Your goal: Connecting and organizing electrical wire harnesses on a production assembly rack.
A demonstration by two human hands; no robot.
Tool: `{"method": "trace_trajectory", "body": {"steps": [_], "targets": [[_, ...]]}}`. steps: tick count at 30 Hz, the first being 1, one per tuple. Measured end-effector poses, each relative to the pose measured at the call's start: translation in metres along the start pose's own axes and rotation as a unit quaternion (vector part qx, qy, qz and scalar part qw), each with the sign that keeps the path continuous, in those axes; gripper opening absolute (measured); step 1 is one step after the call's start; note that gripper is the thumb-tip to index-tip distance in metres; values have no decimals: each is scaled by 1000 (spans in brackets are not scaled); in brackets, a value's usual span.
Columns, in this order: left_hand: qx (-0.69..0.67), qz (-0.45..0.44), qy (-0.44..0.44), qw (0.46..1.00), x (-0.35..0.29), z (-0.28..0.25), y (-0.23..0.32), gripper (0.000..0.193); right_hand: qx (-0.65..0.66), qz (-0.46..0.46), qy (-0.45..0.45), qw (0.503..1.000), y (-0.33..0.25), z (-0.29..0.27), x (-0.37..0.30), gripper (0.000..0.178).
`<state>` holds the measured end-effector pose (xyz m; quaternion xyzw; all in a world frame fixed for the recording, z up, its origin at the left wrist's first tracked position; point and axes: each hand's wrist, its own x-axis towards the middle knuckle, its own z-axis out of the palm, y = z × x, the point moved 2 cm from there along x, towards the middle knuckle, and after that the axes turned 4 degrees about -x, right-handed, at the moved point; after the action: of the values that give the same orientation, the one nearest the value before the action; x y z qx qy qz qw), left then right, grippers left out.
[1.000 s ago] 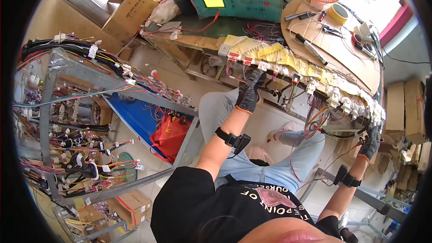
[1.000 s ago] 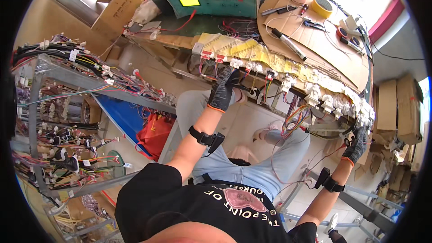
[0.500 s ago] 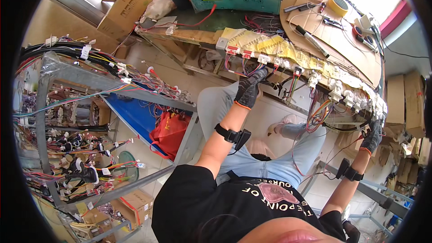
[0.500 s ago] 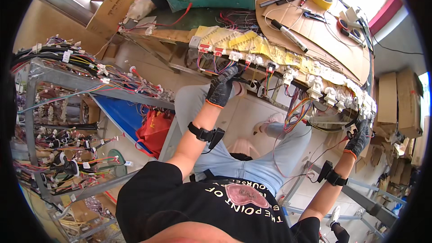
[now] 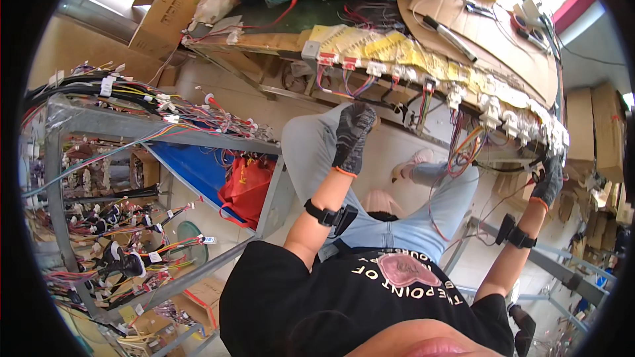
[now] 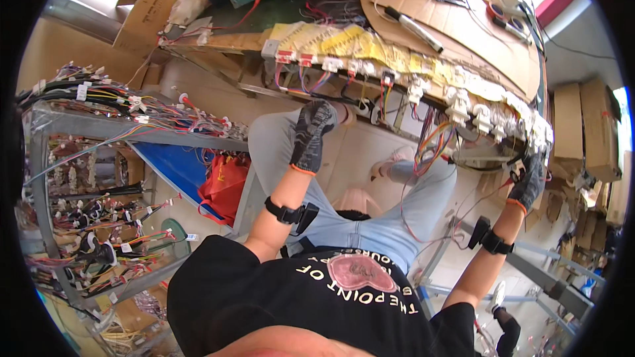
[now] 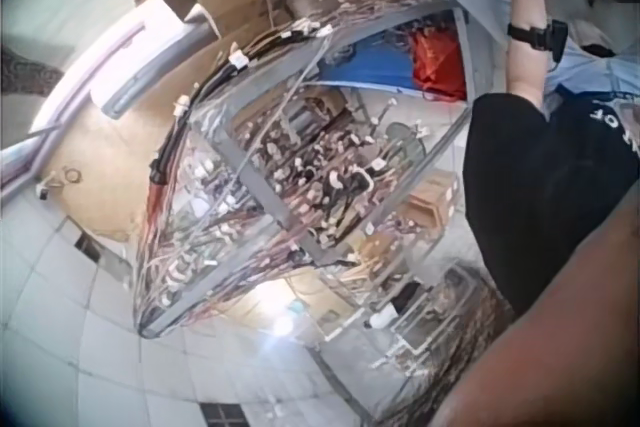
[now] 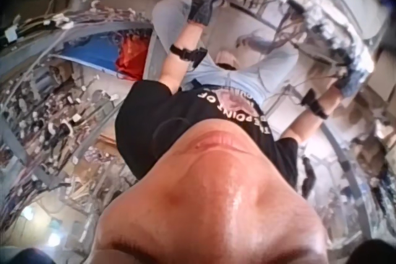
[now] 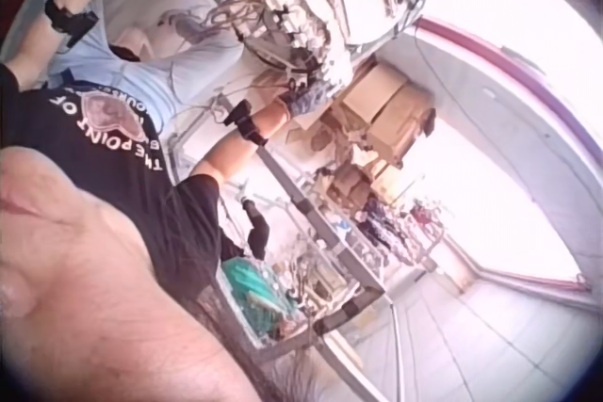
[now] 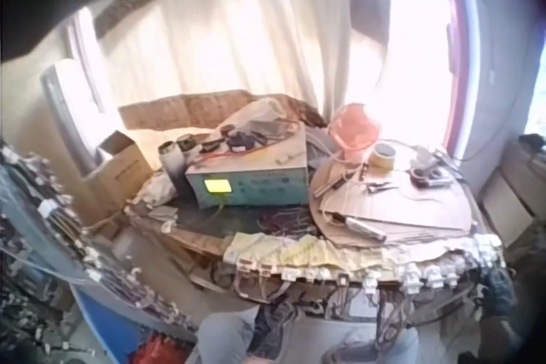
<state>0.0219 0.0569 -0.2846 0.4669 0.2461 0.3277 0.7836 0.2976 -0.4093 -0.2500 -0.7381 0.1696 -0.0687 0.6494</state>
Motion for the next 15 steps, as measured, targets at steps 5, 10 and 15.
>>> {"method": "trace_trajectory", "body": {"steps": [5, 10, 15], "targets": [[337, 134, 49, 931, -52, 1, 42, 10, -19, 20, 1, 1000, 4, -2, 9, 35], [417, 319, 67, 848, -27, 26, 83, 15, -85, 106, 28, 990, 5, -2, 23, 37], [462, 308, 91, 827, -3, 49, 92, 18, -63, 77, 29, 995, 4, -2, 20, 41]]}}
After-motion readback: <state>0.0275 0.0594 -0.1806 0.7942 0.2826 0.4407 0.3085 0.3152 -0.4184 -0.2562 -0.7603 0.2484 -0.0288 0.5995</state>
